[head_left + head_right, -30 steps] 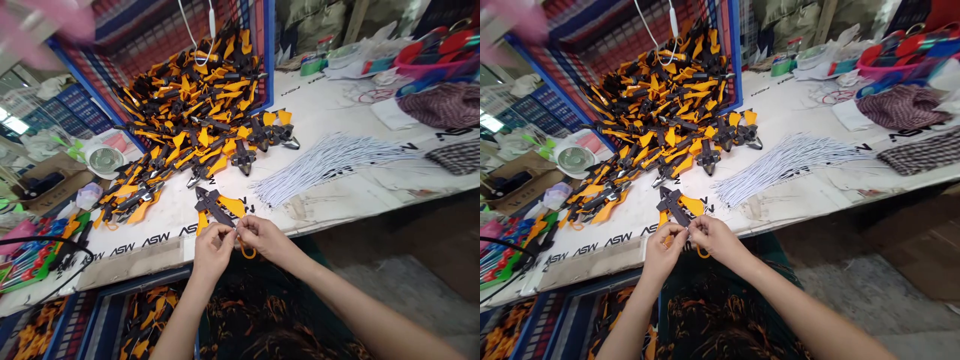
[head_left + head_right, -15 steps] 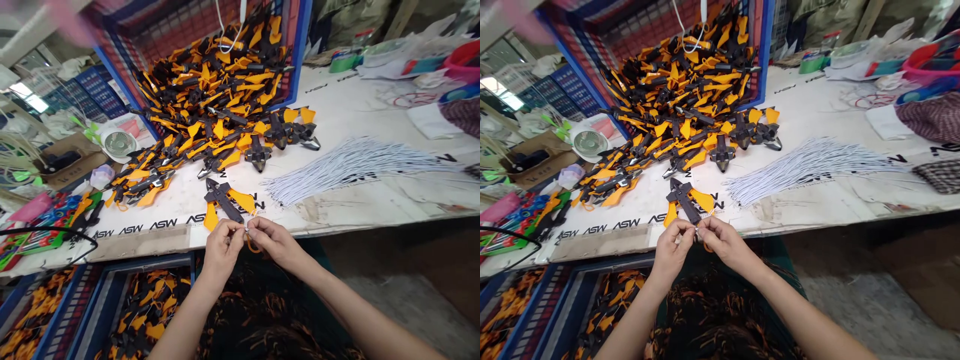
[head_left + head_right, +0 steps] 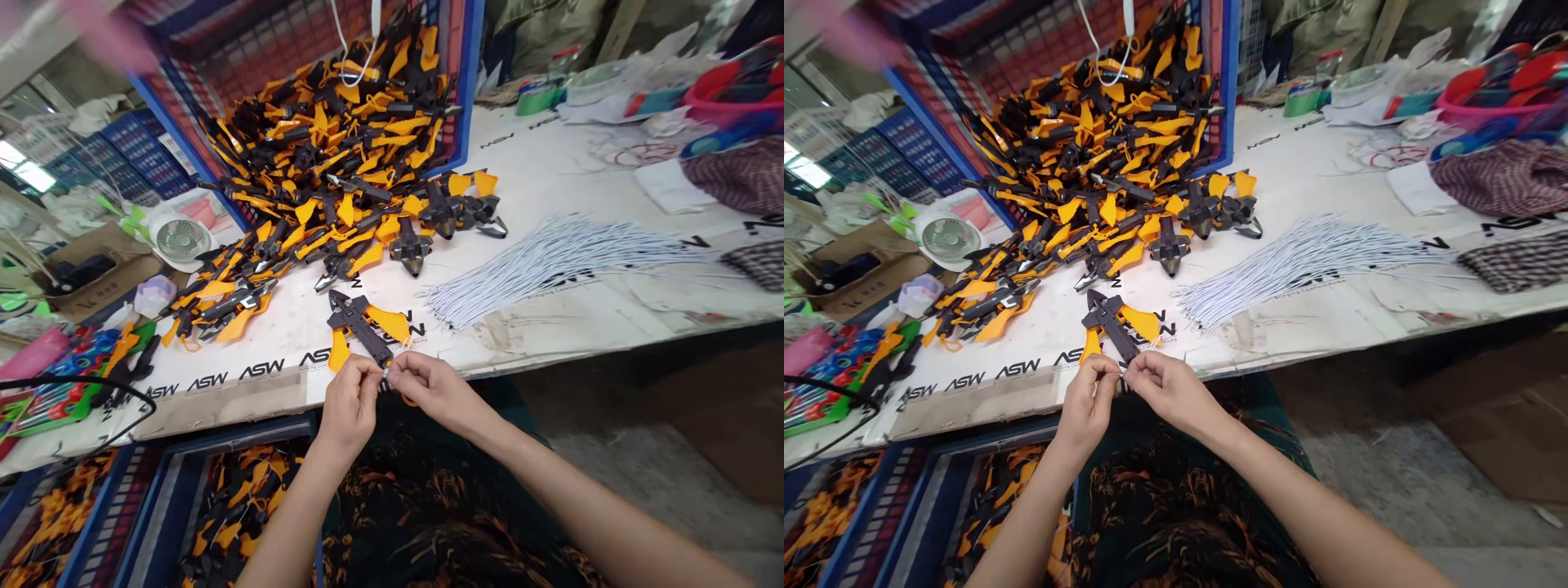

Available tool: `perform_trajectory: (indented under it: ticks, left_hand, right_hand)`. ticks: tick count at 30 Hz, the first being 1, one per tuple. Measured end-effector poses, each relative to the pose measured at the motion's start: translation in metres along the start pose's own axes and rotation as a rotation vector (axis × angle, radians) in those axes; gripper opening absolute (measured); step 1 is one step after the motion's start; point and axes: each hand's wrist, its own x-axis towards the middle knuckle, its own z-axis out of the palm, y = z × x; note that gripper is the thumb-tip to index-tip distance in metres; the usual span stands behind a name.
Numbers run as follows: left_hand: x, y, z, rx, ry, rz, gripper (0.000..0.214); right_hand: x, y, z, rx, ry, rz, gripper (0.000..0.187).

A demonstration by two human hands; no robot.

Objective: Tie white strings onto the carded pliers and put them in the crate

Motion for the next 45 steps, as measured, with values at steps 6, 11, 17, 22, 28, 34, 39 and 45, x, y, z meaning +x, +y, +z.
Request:
perform_trajectory:
  ticks: [6,11,17,22,28,34,39,45]
  left_hand:
    - [-0.006,-0.007,-0.002,-0.073,-0.037,-0.172,0.015]
    - [0.002,-0.01,-0.01,0.161,-0.08,0.169,0.016]
    - [0.012,-0.012,-0.02,0.442,-0.031,0.49,0.008]
    - [0.007,-0.018,-0.038,0.407,-0.029,0.436,0.01]
    - [0.03,-0.021,-0.037,0.275,-0.283,0.023,0.024]
    - [0.061,0.002,0.008,0.629,-0.211,-0.494,0.064]
    - [0.06,0.003,0.025,0.699,-0.16,-0.474,0.07]
    - [-0.037,-0.044,-0.035,0.588,0.086,-0.449,0.058]
  right_hand:
    - [-0.002,0.001,-0.003,-0.112,0.058,0.033,0.028]
    - [0.001,-0.003,0.0,-0.09,0.044,-0.002,0.027]
    - [0.004,-0.004,0.0,-0.039,0.013,-0.001,0.026]
    - [-0.005,-0.003,-0.003,-0.042,0.007,0.048,0.028]
    - [-0.008,0.0,-0.021,-0.058,-0.032,0.004,0.02]
    - [0.01,0.011,-0.108,-0.777,0.314,-0.089,0.016]
    - [0.019,0.027,-0.136,-0.902,0.341,-0.026,0.013]
    - [0.013,0.037,-0.141,-0.768,0.401,-0.115,0.012]
